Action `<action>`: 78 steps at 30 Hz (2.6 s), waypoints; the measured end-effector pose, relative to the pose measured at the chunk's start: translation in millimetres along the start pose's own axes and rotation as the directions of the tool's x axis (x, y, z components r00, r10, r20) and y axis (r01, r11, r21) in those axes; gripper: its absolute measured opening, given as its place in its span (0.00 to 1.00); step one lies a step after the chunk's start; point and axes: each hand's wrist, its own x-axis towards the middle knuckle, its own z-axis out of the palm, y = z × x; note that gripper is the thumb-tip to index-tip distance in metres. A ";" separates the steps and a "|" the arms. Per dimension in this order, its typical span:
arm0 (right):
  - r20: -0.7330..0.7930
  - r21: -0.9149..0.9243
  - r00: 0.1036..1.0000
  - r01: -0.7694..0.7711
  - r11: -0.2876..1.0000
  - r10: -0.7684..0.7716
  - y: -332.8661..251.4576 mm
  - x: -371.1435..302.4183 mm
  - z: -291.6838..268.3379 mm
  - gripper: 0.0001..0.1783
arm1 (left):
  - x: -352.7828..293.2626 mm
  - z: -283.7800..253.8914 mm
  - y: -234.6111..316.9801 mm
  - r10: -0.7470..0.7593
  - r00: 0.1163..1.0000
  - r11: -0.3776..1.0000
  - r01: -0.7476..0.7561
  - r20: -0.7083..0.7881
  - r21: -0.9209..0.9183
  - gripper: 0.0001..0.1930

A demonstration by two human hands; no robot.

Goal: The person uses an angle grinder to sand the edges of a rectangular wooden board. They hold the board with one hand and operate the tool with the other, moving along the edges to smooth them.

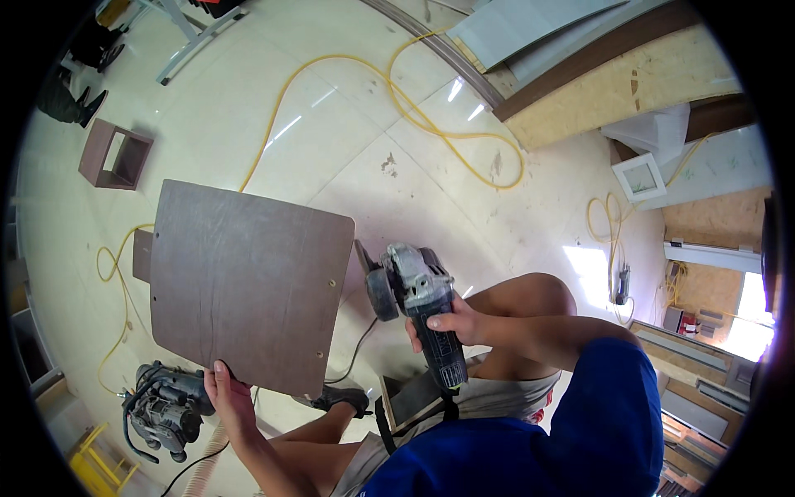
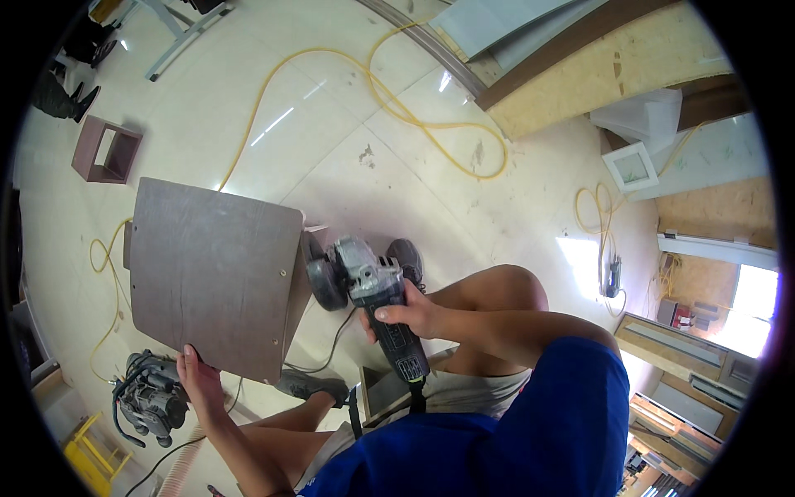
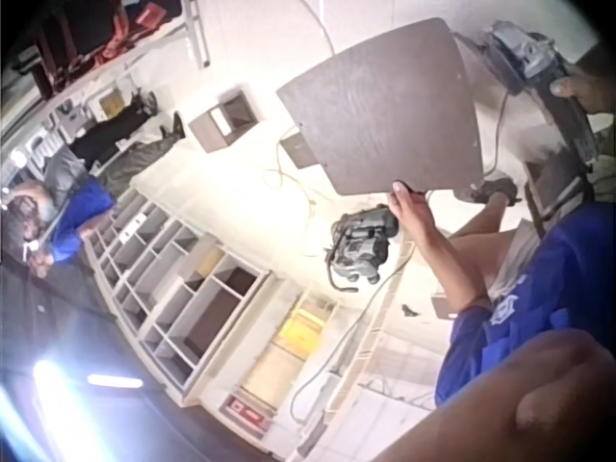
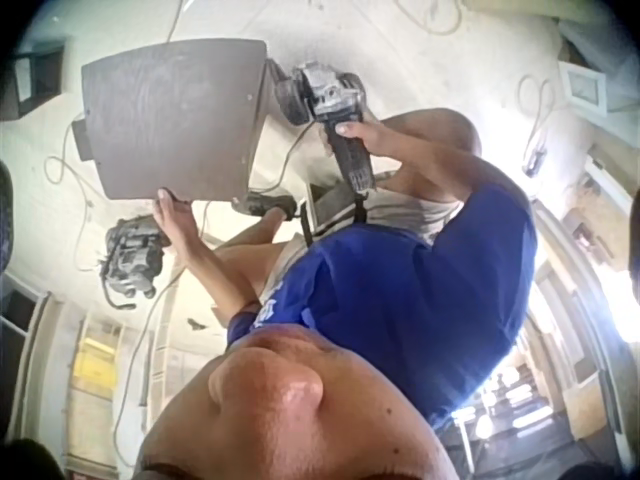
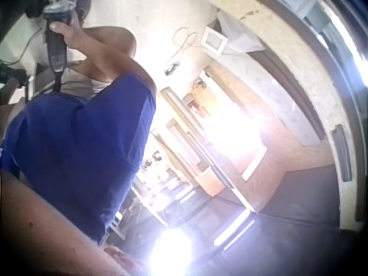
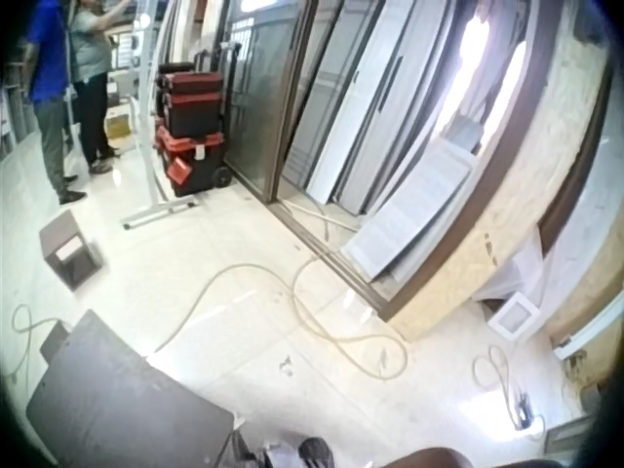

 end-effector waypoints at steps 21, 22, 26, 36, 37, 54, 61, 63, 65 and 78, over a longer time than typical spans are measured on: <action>-0.064 -0.027 0.994 0.087 0.996 -0.088 -0.2 7.8 9.5 0.23 | 2.0 -2.7 0.2 0.011 0.998 1.000 -0.009 0.058 -0.022 0.19; -0.079 -0.023 0.991 0.107 0.994 -0.109 -2.5 9.0 7.3 0.22 | 5.5 -5.9 0.2 0.012 0.994 1.000 -0.011 0.110 -0.005 0.16; -0.180 0.034 0.979 0.107 0.994 -0.100 -12.5 18.3 13.4 0.21 | 0.0 10.3 2.0 0.019 0.999 1.000 -0.019 0.041 0.001 0.12; -0.102 -0.001 0.991 0.090 0.996 -0.090 12.6 10.8 16.4 0.24 | 7.0 -0.7 -4.7 0.026 0.996 0.999 -0.024 0.089 -0.021 0.09; -0.095 -0.044 0.989 0.114 0.993 -0.118 9.1 6.8 17.6 0.24 | 7.2 6.4 -1.9 0.014 0.996 1.000 -0.013 0.085 -0.013 0.09; -0.214 -0.013 0.847 0.495 0.869 -0.486 -59.8 4.9 34.5 0.27 | 42.6 -55.9 -18.5 0.603 0.777 0.574 -0.267 -0.179 0.774 0.27; -0.055 -0.087 0.955 0.288 0.954 -0.293 -82.8 6.8 14.2 0.31 | 98.8 -114.2 47.1 0.611 0.791 0.264 -0.195 -0.008 0.945 0.28; 0.015 -0.165 0.979 0.202 0.965 -0.203 -89.0 23.5 9.3 0.31 | 107.6 -122.9 65.4 0.629 0.776 0.208 -0.117 -0.041 0.971 0.27; -0.006 -0.188 0.994 0.103 0.977 -0.106 -93.1 40.7 10.9 0.29 | 103.0 -105.6 69.0 0.593 0.796 0.214 -0.016 -0.117 0.977 0.28; -0.086 -0.393 0.992 -0.122 0.911 0.096 -83.3 147.8 31.7 0.26 | 28.2 -55.1 69.7 0.435 0.854 0.310 0.156 -0.285 0.938 0.33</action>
